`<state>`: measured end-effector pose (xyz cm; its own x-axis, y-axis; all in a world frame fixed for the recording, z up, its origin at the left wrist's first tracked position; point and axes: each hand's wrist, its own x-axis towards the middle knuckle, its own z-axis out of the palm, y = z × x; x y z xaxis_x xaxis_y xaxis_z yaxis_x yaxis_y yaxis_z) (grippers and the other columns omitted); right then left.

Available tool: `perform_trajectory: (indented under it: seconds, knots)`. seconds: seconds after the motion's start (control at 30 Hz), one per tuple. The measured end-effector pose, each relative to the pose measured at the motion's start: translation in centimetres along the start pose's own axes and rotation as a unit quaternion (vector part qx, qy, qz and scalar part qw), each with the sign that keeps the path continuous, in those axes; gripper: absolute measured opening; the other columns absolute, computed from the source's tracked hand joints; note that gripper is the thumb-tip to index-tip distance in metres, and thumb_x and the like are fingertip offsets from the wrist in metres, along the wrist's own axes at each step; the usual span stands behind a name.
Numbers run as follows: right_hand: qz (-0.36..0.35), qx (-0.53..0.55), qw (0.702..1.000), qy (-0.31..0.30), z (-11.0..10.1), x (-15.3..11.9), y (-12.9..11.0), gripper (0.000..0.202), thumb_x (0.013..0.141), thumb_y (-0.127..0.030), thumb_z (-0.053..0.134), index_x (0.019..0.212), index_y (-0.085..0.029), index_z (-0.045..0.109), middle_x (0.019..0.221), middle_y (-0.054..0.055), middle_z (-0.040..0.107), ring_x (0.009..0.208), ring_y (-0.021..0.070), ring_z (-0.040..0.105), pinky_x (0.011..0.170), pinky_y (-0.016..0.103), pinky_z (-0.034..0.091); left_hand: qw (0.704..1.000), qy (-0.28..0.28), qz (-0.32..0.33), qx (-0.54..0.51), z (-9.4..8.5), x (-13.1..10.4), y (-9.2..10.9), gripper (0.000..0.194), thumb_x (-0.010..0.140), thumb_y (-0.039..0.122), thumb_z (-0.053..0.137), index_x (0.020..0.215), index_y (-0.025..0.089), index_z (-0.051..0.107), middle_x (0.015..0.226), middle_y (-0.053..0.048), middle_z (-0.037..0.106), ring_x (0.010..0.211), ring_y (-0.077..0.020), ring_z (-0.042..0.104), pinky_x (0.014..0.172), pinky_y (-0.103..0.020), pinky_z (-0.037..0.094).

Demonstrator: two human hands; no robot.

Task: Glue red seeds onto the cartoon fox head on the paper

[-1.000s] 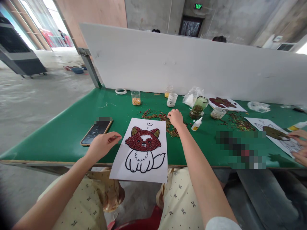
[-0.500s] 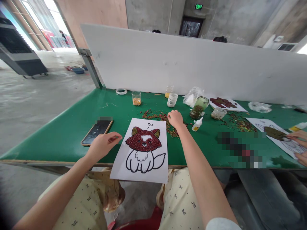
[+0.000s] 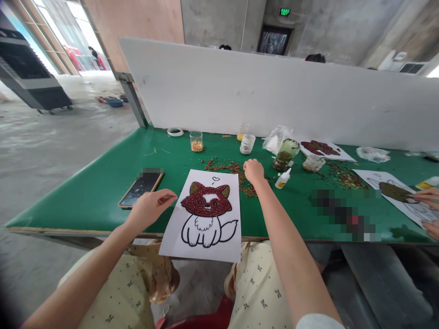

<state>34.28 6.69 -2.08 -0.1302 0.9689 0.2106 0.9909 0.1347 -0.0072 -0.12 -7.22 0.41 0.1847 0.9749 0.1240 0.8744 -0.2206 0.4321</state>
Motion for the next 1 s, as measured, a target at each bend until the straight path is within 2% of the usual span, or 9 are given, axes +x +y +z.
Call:
perform_trajectory:
  seconds: [0.17,0.37,0.67,0.8,0.87,0.93,1.0]
  knots:
    - [0.017,0.011,0.999,0.027,0.2,0.0,0.3,0.013,0.084,-0.019,0.053,0.082,-0.019,0.067,0.100,0.011,0.059,0.100,0.0251,0.046,0.079,0.034,0.040,1.000,-0.006,0.001,0.004,0.0,0.0,0.0,0.028,0.084,0.043,0.044,0.086,0.024,0.065,0.071,0.000,0.069,0.063,-0.0161,0.060,0.055,-0.023,0.036]
    - [0.003,0.031,0.999,0.041,0.5,0.2,0.1,0.012,0.083,-0.025,0.057,0.084,-0.021,0.067,0.096,0.009,0.060,0.097,0.0241,0.047,0.078,0.033,0.040,1.000,-0.011,0.002,0.004,0.2,0.1,-0.1,0.027,0.084,0.043,0.045,0.086,0.024,0.065,0.071,0.001,0.069,0.063,-0.0158,0.060,0.056,-0.023,0.036]
    - [-0.001,0.022,1.000,0.011,0.7,0.5,-0.4,0.015,0.083,-0.020,0.054,0.080,-0.019,0.069,0.097,0.010,0.060,0.097,0.0242,0.048,0.078,0.033,0.040,1.000,-0.010,-0.006,-0.001,0.2,0.1,-0.1,0.025,0.084,0.041,0.046,0.086,0.025,0.065,0.072,0.001,0.068,0.062,-0.0151,0.059,0.055,-0.023,0.034]
    - [0.000,0.027,1.000,0.015,-0.1,0.3,-0.9,0.017,0.083,-0.019,0.053,0.078,-0.017,0.068,0.096,0.011,0.060,0.097,0.0248,0.048,0.080,0.034,0.040,1.000,-0.005,-0.006,0.004,0.1,0.2,-0.1,0.024,0.084,0.041,0.047,0.085,0.024,0.065,0.071,0.001,0.068,0.063,-0.0153,0.059,0.055,-0.023,0.034]
    - [-0.042,0.055,0.997,0.036,-1.2,-0.2,-1.8,0.016,0.084,-0.019,0.052,0.081,-0.017,0.067,0.097,0.011,0.060,0.098,0.0239,0.048,0.083,0.034,0.039,1.000,-0.003,-0.009,0.003,0.1,0.1,-0.1,0.025,0.084,0.041,0.047,0.085,0.024,0.065,0.071,0.001,0.068,0.063,-0.0156,0.059,0.055,-0.023,0.034]
    - [-0.123,0.101,0.986,0.045,-2.3,-1.0,-3.3,0.016,0.086,-0.019,0.050,0.084,-0.018,0.066,0.099,0.008,0.060,0.099,0.0218,0.047,0.085,0.032,0.039,1.000,-0.001,-0.010,0.001,0.0,0.1,-0.2,0.026,0.084,0.042,0.047,0.085,0.024,0.065,0.072,0.001,0.069,0.064,-0.0160,0.060,0.055,-0.023,0.034]
    - [-0.199,0.132,0.971,0.018,-3.2,-2.2,-5.1,0.015,0.086,-0.018,0.049,0.086,-0.019,0.064,0.099,0.007,0.059,0.098,0.0202,0.047,0.085,0.032,0.038,1.000,0.001,-0.008,-0.001,0.0,0.0,-0.2,0.026,0.084,0.042,0.046,0.086,0.024,0.065,0.073,0.001,0.069,0.065,-0.0164,0.061,0.056,-0.023,0.035]
